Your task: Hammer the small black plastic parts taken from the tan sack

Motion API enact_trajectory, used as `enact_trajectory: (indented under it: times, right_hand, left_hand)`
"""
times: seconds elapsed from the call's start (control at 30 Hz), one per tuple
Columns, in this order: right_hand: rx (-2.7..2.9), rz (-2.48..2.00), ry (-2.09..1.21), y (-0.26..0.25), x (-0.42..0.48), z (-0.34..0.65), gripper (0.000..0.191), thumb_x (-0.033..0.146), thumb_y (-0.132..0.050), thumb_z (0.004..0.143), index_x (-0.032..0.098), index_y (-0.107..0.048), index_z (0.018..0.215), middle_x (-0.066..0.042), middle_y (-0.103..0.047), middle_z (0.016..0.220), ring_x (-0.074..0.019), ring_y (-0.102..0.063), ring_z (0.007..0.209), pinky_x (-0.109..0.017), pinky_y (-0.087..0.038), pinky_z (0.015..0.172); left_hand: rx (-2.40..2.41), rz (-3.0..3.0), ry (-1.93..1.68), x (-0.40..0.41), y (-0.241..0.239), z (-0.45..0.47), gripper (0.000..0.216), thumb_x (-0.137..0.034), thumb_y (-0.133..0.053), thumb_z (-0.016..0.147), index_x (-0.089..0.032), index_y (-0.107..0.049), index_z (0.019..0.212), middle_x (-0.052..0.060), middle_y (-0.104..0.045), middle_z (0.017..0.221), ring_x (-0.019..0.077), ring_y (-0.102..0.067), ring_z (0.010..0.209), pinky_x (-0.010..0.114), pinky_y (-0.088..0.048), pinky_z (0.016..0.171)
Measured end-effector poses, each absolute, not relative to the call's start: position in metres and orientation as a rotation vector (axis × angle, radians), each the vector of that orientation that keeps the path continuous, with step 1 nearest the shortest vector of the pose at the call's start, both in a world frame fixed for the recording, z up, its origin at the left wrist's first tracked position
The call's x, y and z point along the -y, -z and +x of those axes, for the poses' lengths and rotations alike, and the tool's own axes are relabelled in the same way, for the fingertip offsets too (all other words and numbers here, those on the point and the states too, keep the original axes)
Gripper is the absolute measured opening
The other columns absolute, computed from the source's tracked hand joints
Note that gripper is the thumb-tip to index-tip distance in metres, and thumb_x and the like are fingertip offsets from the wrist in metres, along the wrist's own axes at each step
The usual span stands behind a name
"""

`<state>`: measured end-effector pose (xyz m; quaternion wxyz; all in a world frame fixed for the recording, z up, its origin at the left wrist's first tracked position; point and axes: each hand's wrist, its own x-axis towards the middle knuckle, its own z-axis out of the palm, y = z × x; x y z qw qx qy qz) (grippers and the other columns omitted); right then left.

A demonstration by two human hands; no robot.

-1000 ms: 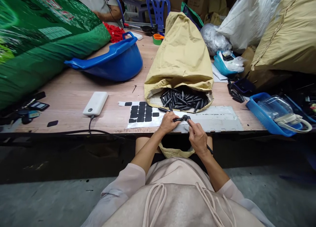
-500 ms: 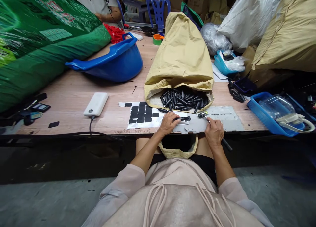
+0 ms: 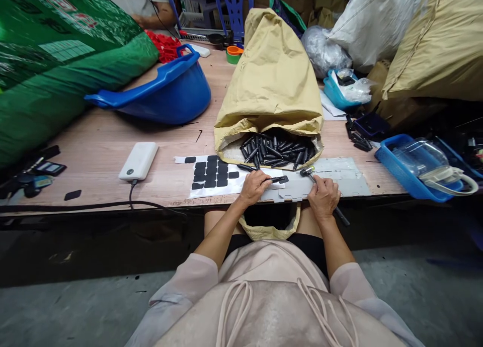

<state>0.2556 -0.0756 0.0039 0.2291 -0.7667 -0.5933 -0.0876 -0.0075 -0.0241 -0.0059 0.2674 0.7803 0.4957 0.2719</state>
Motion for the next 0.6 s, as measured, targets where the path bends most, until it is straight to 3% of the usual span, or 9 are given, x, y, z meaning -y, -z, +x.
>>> enact_trajectory:
  times: [0.27,0.43,0.6]
  right_hand:
    - [1.673,-2.097,0.263,-0.002,0.076,0.255,0.038,0.018,-0.053,0.092,0.023,-0.074,0.124,-0.013,-0.061,0.107,-0.0270,-0.047,0.097,-0.038,-0.034,0.080]
    - [1.706,-2.103,0.335,-0.001,0.076,0.255,0.037,0.019,-0.051,0.095,0.023,-0.073,0.124,-0.012,-0.062,0.106,-0.0263,-0.047,0.096,-0.038,-0.032,0.078]
    - [1.713,-2.107,0.386,0.000,0.076,0.255,0.036,0.020,-0.052,0.095,0.023,-0.073,0.124,-0.012,-0.063,0.107,-0.0264,-0.048,0.096,-0.038,-0.031,0.078]
  left_hand:
    - [-1.211,2.250,-0.717,0.035,-0.003,-0.006,0.025,-0.035,-0.055,0.102,-0.024,-0.077,0.106,0.007,-0.071,0.103,0.0248,-0.058,0.100,0.042,-0.041,0.095]
    - [-0.900,2.478,-0.599,0.075,0.001,-0.005,0.018,-0.038,-0.068,0.096,-0.027,-0.078,0.106,0.008,-0.068,0.132,0.0290,-0.056,0.120,0.047,-0.038,0.109]
    - [-1.001,2.485,-0.613,0.110,0.015,-0.005,0.020,-0.034,-0.074,0.091,-0.027,-0.078,0.109,0.010,-0.055,0.155,0.0347,-0.047,0.139,0.054,-0.036,0.117]
